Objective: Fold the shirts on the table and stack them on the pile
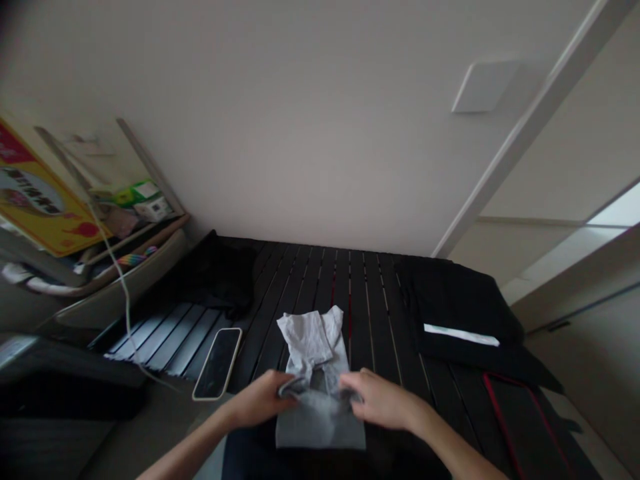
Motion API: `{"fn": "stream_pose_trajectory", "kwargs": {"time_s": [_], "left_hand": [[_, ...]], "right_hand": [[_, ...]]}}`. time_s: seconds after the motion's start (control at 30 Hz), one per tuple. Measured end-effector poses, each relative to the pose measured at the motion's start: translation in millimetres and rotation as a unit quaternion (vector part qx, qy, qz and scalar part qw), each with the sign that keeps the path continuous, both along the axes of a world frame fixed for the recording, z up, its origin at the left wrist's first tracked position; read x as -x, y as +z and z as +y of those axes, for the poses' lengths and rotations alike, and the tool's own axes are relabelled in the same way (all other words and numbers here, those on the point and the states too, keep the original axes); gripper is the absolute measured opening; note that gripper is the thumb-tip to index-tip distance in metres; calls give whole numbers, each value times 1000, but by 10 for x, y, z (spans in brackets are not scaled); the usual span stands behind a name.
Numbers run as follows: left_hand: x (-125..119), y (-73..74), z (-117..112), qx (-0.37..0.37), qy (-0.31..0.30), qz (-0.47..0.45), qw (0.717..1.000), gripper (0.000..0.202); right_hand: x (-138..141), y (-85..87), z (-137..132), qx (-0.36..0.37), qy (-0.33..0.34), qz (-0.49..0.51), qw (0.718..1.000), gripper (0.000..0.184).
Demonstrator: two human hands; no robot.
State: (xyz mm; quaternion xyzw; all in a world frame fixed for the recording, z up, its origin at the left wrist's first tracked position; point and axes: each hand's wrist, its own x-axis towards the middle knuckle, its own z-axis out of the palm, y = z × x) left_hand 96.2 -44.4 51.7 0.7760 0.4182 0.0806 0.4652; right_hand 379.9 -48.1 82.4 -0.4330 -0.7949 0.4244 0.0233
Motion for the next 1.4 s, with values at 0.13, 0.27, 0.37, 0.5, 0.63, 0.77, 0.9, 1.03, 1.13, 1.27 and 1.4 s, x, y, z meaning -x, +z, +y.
{"fn": "stream_pose_trajectory", "kwargs": {"time_s": [0.13, 0.27, 0.37, 0.5, 0.63, 0.77, 0.9, 1.03, 1.13, 1.27, 1.4], "left_hand": [[-62, -92, 599, -92, 225, -66, 968, 26], [-201, -204, 895, -175, 355, 1, 918, 53], [-310, -353, 766, -201, 399, 134, 884, 64], [-418, -613, 492, -202, 376, 160, 890, 57], [-489, -788, 418, -211, 350, 62, 911, 54], [-490, -763, 435, -198, 351, -7, 915, 58], [-513, -626, 432, -208, 313, -35, 926, 56], [-744, -431, 462, -215, 292, -27, 931, 58], [-1112, -229, 521, -218, 267, 36, 938, 62], [-1785, 39, 613, -280, 207, 112, 931, 64], [-2499, 202, 687, -361, 157, 136, 909, 57]], "right_hand": [[118, -90, 628, -147, -166, 76, 972, 29], [395, -420, 908, -275, -296, -2, 914, 54], [611, -773, 794, -254, -321, -124, 904, 63], [789, -1179, 550, -220, -332, -192, 897, 60], [810, -1321, 468, -259, -338, -145, 893, 51], [723, -1238, 478, -230, -363, -89, 899, 53], [615, -1088, 480, -217, -379, -39, 899, 56], [445, -936, 475, -257, -390, -53, 883, 59], [187, -814, 480, -295, -389, -91, 868, 64], [-355, -641, 502, -355, -392, -155, 834, 69], [-995, -436, 535, -402, -408, -232, 786, 65]]}}
